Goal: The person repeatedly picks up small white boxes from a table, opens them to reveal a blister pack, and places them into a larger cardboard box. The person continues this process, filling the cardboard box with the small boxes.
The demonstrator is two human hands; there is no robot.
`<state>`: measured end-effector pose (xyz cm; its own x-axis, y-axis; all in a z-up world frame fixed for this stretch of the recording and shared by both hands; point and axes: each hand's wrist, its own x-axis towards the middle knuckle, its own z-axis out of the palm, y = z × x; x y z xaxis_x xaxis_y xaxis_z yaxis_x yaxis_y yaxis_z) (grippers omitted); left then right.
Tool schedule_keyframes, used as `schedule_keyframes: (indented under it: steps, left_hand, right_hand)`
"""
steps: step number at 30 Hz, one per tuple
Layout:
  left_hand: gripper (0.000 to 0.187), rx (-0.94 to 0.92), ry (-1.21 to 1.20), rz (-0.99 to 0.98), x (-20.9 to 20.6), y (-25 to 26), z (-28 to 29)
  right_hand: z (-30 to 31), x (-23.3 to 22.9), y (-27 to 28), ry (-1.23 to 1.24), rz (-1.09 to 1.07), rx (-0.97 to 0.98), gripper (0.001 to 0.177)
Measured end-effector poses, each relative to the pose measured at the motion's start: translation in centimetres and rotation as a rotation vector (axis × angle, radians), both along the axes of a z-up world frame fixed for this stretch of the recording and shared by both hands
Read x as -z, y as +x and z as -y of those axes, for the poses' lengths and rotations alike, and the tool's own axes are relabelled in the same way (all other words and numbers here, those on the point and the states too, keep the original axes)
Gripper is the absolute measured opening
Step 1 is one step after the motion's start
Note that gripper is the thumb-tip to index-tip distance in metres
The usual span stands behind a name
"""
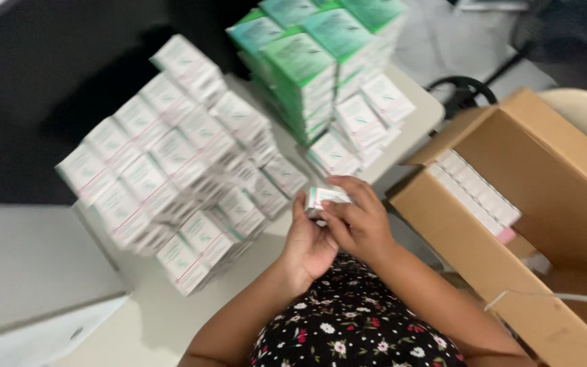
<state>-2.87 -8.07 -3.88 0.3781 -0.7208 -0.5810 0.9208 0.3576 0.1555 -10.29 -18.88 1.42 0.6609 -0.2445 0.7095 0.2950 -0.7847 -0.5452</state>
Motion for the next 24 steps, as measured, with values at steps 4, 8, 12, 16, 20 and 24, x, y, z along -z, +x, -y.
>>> schedule_keyframes:
  steps: [4, 8, 12, 16, 20, 24]
  left_hand:
    - [0.070, 0.143, -0.002, 0.055, -0.7, -0.8, 3.1]
    - [0.070, 0.307, -0.054, 0.119, -1.8, -1.6, 7.1]
    - [0.054, 0.388, 0.052, 0.373, -1.4, -3.2, 11.3]
    - [0.046, 0.391, 0.129, 0.322, 0.9, -4.1, 14.2]
    - [0.041, 0.454, 0.230, 0.280, 3.2, -4.8, 16.3]
    - [0.036, 0.468, 0.307, 0.252, 4.5, -5.1, 18.5]
  right_hand:
    - [3.7, 1.0, -3.2, 0.003, -0.160, 0.080, 0.024]
    - [8.9, 2.8, -6.7, 0.142, -0.109, 0.315, 0.033]
    - [16.6, 5.3, -10.9, 0.709, -0.008, 0.618, 0.059]
    - [25.5, 8.8, -17.3, 0.384, -0.099, 0.870, 0.058]
    - [32.4, 15.1, -22.9, 0.442, -0.762, 1.107, 0.041]
    - [35.3, 23.5, -27.1, 0.627, -1.095, 1.098, 0.060]
